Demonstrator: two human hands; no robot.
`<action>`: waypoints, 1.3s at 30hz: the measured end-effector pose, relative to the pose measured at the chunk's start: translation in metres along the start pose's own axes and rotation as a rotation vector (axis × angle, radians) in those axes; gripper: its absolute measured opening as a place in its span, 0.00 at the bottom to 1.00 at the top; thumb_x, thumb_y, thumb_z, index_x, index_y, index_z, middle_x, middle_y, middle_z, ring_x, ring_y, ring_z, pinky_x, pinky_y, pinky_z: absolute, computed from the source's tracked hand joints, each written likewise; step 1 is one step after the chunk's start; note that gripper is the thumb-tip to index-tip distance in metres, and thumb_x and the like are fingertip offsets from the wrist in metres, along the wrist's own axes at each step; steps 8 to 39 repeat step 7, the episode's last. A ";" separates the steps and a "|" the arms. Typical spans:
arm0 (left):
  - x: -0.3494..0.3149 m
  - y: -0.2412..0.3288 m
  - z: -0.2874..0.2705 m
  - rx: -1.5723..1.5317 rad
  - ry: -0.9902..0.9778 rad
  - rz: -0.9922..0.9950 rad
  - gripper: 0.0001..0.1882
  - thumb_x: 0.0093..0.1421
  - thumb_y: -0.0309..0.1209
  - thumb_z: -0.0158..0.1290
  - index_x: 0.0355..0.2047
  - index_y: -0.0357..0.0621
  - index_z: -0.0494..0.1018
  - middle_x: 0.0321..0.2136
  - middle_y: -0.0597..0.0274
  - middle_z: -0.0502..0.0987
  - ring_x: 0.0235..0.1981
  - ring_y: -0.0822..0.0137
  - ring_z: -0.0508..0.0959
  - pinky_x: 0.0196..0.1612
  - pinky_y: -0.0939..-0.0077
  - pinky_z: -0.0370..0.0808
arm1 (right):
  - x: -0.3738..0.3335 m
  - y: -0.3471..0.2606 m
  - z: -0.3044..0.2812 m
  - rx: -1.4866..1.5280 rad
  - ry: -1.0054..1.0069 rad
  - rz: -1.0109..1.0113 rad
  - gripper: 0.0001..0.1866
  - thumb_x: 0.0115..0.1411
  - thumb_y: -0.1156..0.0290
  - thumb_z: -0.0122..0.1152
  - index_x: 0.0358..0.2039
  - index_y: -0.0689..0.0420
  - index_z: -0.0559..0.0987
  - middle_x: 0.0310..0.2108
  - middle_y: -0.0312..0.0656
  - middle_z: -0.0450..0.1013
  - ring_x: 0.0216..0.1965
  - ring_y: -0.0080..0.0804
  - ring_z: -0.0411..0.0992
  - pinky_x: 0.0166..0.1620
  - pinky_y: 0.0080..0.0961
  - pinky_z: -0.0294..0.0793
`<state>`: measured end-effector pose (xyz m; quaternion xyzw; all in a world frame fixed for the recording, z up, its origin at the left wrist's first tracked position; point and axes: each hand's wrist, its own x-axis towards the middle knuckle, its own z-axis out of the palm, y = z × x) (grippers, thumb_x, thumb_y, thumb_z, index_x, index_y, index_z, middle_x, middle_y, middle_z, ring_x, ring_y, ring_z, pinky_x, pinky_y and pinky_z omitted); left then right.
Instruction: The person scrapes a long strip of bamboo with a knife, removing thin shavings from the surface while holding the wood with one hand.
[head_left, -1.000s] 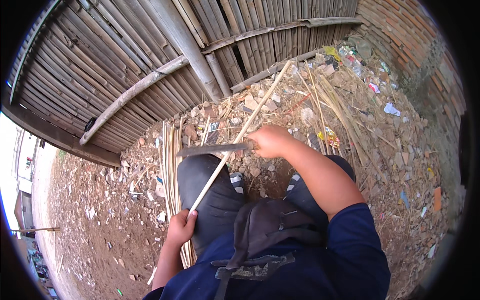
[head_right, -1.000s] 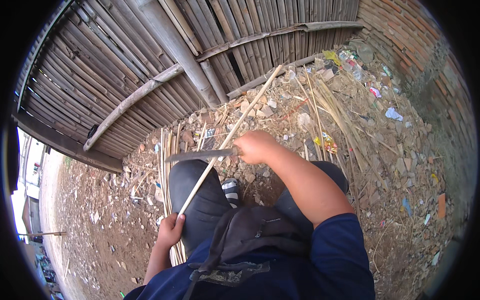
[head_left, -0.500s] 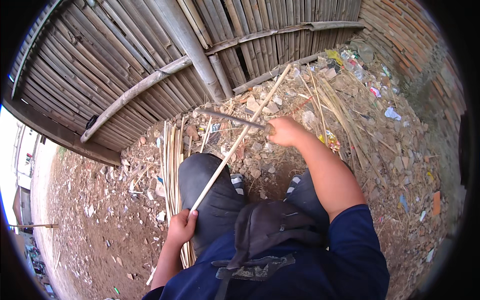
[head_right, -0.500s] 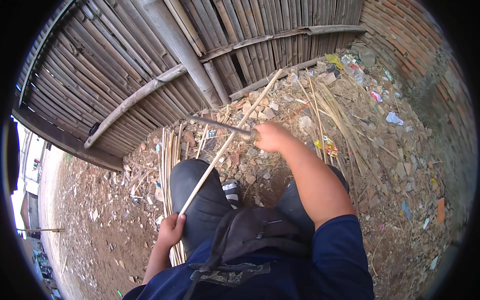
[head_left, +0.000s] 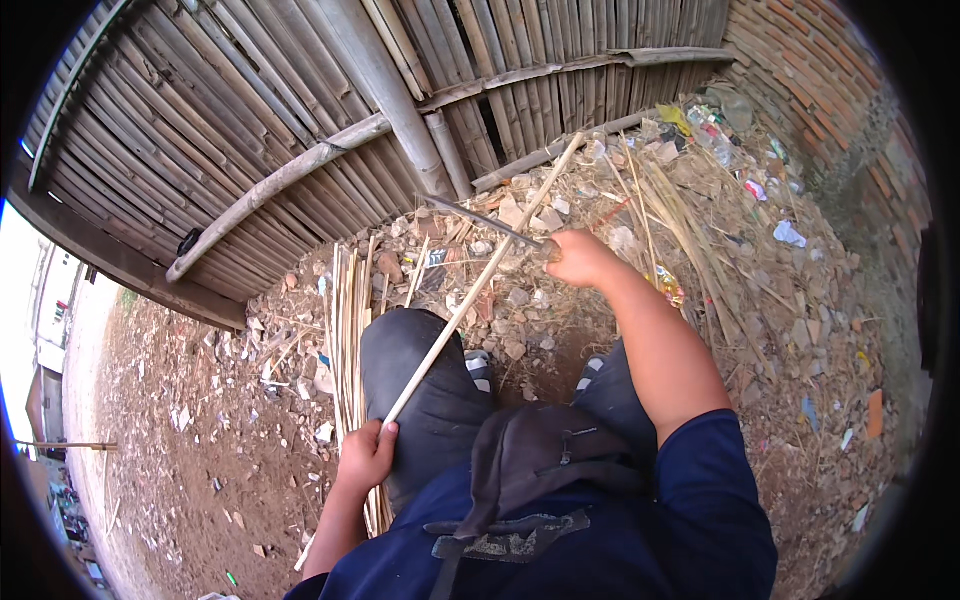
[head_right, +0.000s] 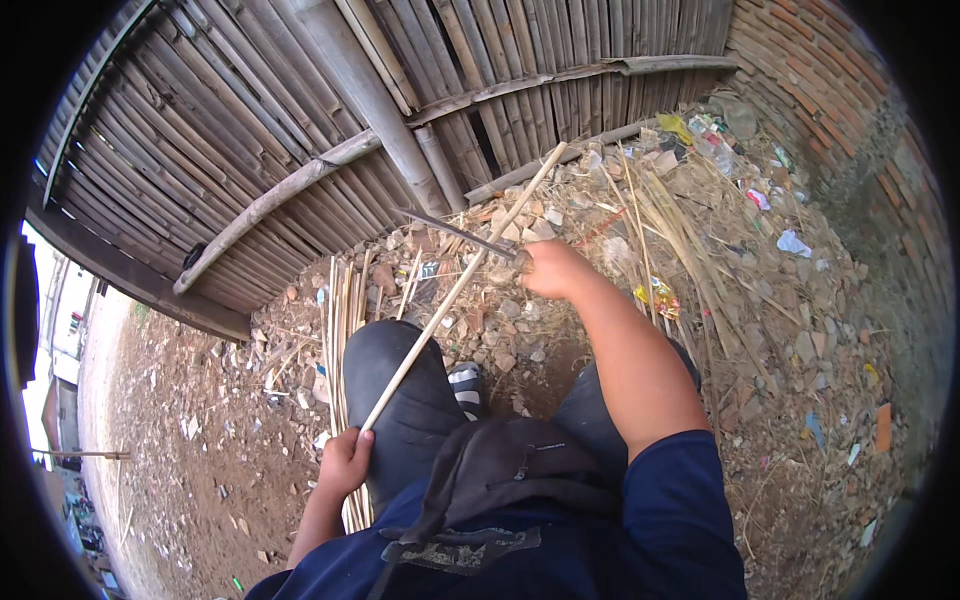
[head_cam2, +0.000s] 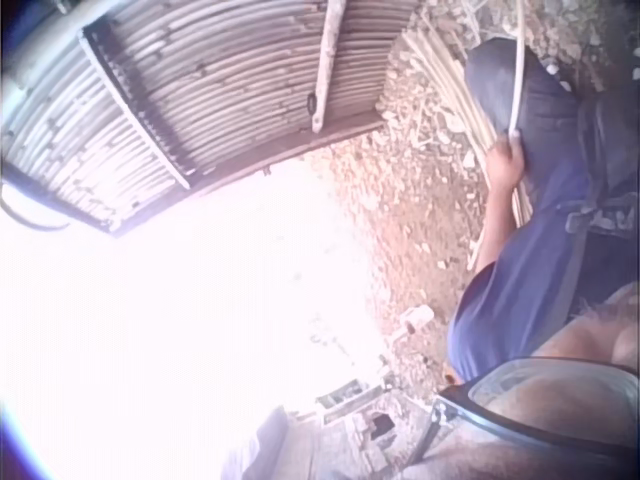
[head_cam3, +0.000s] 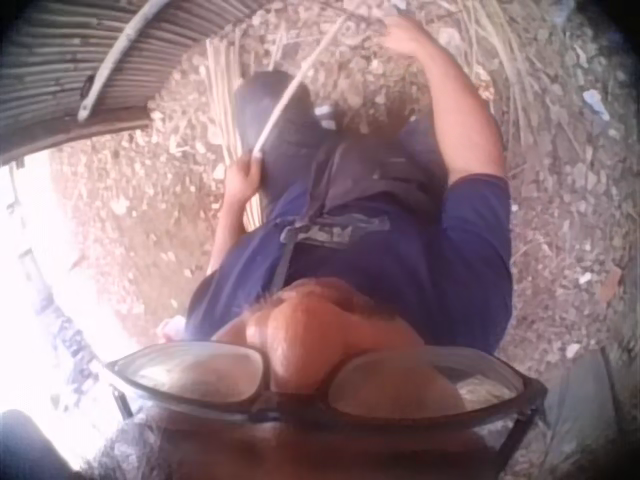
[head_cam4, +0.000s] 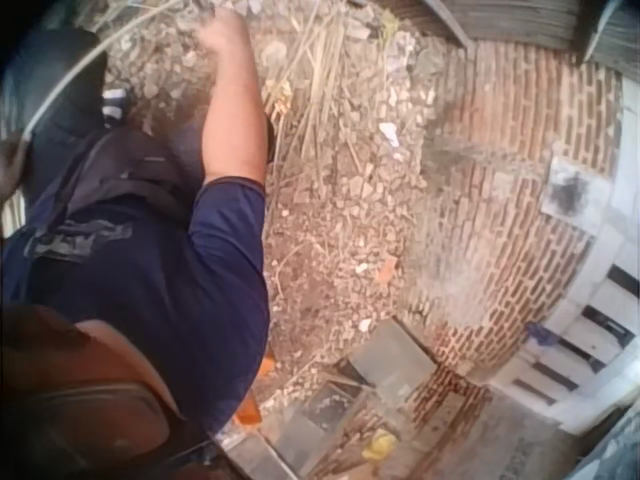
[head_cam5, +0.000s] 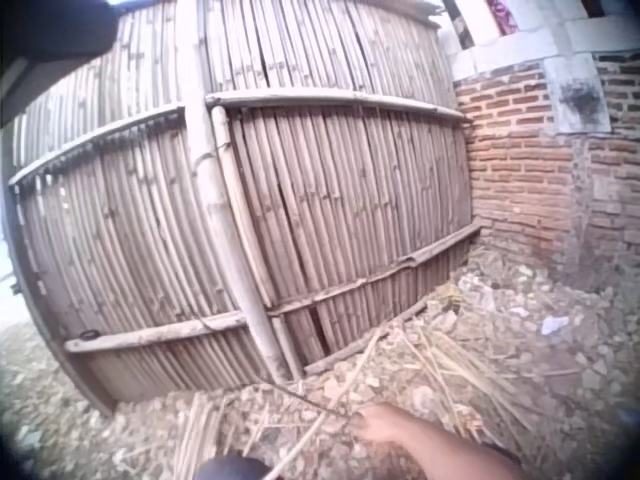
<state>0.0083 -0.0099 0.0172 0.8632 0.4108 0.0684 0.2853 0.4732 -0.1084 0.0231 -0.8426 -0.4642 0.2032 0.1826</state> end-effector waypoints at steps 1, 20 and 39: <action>0.000 0.000 0.000 -0.003 -0.006 0.001 0.25 0.69 0.44 0.53 0.20 0.37 0.68 0.13 0.47 0.70 0.15 0.49 0.72 0.22 0.58 0.68 | -0.005 -0.009 -0.004 -0.010 -0.034 0.002 0.26 0.53 0.61 0.68 0.51 0.56 0.80 0.46 0.54 0.78 0.49 0.50 0.76 0.54 0.41 0.76; 0.000 -0.004 -0.001 -0.011 -0.026 -0.022 0.25 0.68 0.44 0.54 0.21 0.37 0.68 0.13 0.47 0.70 0.15 0.53 0.72 0.22 0.60 0.67 | -0.026 -0.054 -0.011 -0.177 -0.227 -0.140 0.25 0.53 0.60 0.68 0.51 0.56 0.80 0.47 0.55 0.78 0.49 0.45 0.78 0.54 0.41 0.76; 0.000 -0.004 -0.001 -0.011 -0.026 -0.022 0.25 0.68 0.44 0.54 0.21 0.37 0.68 0.13 0.47 0.70 0.15 0.53 0.72 0.22 0.60 0.67 | -0.026 -0.054 -0.011 -0.177 -0.227 -0.140 0.25 0.53 0.60 0.68 0.51 0.56 0.80 0.47 0.55 0.78 0.49 0.45 0.78 0.54 0.41 0.76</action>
